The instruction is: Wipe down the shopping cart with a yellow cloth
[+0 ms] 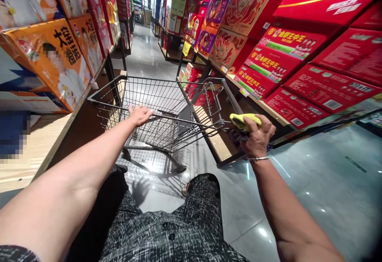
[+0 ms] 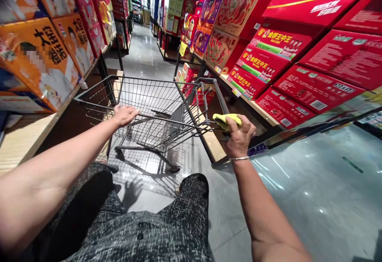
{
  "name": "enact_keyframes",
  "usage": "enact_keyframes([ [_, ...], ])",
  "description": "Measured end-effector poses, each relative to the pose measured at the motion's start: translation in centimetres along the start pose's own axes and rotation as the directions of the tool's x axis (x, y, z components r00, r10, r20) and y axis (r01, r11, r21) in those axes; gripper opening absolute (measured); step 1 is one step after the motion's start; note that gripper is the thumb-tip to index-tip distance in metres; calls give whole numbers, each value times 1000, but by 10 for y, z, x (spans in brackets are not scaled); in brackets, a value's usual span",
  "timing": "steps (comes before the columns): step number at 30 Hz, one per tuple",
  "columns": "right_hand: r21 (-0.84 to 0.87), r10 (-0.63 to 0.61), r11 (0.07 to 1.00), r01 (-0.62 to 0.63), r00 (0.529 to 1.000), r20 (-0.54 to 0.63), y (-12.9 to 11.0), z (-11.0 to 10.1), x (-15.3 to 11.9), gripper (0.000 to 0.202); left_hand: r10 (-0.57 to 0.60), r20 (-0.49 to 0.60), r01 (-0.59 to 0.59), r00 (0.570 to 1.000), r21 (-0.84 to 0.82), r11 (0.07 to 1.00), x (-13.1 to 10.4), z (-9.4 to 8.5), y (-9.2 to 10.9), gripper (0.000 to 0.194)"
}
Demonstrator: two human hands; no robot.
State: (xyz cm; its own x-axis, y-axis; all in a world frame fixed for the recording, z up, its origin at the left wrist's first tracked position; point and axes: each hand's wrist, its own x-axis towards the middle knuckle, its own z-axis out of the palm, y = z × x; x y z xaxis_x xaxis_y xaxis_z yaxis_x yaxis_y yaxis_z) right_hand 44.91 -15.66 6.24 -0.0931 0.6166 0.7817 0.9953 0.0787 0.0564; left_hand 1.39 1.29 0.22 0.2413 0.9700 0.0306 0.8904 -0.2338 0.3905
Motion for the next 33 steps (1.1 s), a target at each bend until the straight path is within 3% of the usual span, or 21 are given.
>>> enact_keyframes([
  [4, 88, 136, 988, -131, 989, -53, -16, 26, -9, 38, 194, 42, -191, 980, -72, 979, -10, 19, 65, 51],
  [8, 114, 135, 983, -141, 989, 57, -60, 77, -41, 33, 316, 38, -307, 948, -149, 940, -17, 36, 119, 45],
  [11, 127, -20, 992, -10, 973, 231, -101, 113, -71, 36, 285, 31, -274, 958, -191, 943, -16, 38, 131, 50],
  [14, 208, -293, 952, 224, 861, 416, -134, 135, -99, 32, 260, 75, -239, 963, -210, 948, -13, 36, 129, 55],
  [16, 236, -396, 917, 321, 802, 448, -146, 140, -105, 28, 258, 91, -236, 962, -204, 950, -11, 36, 126, 55],
  [17, 233, -416, 909, 346, 802, 429, -147, 139, -103, 27, 260, 92, -238, 961, -196, 951, -9, 36, 124, 55],
  [20, 184, -406, 913, 365, 863, 301, -133, 124, -76, 30, 257, 79, -240, 963, -175, 955, -6, 38, 116, 53],
  [23, 86, -344, 939, 333, 918, 198, -98, 93, -36, 40, 259, 59, -245, 964, -184, 952, -5, 37, 106, 53],
  [26, 61, -312, 950, 306, 929, 197, -58, 52, -8, 45, 269, 56, -252, 961, -210, 945, -5, 34, 100, 53],
  [30, 27, -204, 979, 202, 964, 171, -17, 1, 1, 35, 271, 61, -255, 961, -197, 947, -7, 32, 101, 52],
  [33, -9, -75, 997, 76, 993, 87, 1, -23, 6, 34, 275, 59, -260, 960, -185, 948, -8, 31, 104, 51],
])
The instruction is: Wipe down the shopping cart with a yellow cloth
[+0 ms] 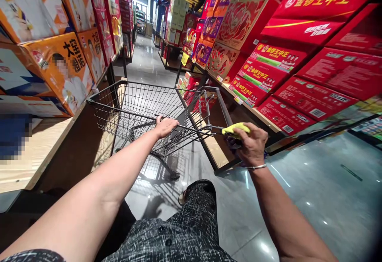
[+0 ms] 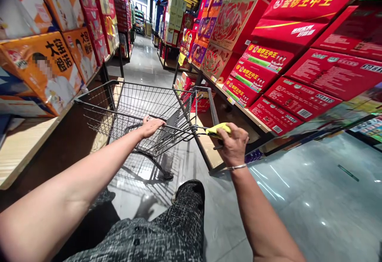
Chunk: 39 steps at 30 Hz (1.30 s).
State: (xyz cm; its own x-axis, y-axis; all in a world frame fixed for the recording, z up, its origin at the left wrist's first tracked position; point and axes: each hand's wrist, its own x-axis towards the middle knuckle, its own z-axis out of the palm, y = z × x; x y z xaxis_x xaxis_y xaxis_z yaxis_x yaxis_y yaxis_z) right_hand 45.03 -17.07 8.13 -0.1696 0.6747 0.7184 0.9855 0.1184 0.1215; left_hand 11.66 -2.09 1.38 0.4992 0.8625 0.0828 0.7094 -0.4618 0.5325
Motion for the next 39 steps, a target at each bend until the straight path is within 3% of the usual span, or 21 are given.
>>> enact_keyframes([
  [3, 122, 11, 992, -13, 1000, 15, 8, -6, 12, 45, -22, 2, 21, 1000, 5, 1000, 0, 0, 2, 49],
  [8, 355, -95, 935, 10, 970, 222, 10, 9, 41, 52, -3, -37, 5, 999, 61, 998, -10, 8, 9, 38],
  [16, 402, -182, 915, 18, 909, 374, 14, 13, 61, 43, -105, -73, 121, 992, 261, 958, -23, 34, 31, 89],
  [24, 387, -194, 922, 13, 881, 432, 5, 13, 67, 42, -54, -40, 63, 998, 264, 963, -16, 29, 13, 86],
  [29, 363, -143, 932, -11, 907, 396, -22, 3, 56, 43, -11, -20, 15, 1000, 245, 969, -14, 16, -10, 73],
  [33, 350, -120, 937, -20, 920, 373, -60, -10, 51, 47, -98, -2, 96, 995, 224, 970, -17, -3, -23, 67],
  [37, 419, -196, 908, 21, 904, 379, -93, -20, 57, 48, -224, -28, 226, 974, 150, 963, -25, -19, -21, 66],
  [39, 497, -278, 866, 58, 881, 382, -104, -22, 65, 43, -216, -32, 218, 976, 72, 973, -31, -25, -13, 64],
])
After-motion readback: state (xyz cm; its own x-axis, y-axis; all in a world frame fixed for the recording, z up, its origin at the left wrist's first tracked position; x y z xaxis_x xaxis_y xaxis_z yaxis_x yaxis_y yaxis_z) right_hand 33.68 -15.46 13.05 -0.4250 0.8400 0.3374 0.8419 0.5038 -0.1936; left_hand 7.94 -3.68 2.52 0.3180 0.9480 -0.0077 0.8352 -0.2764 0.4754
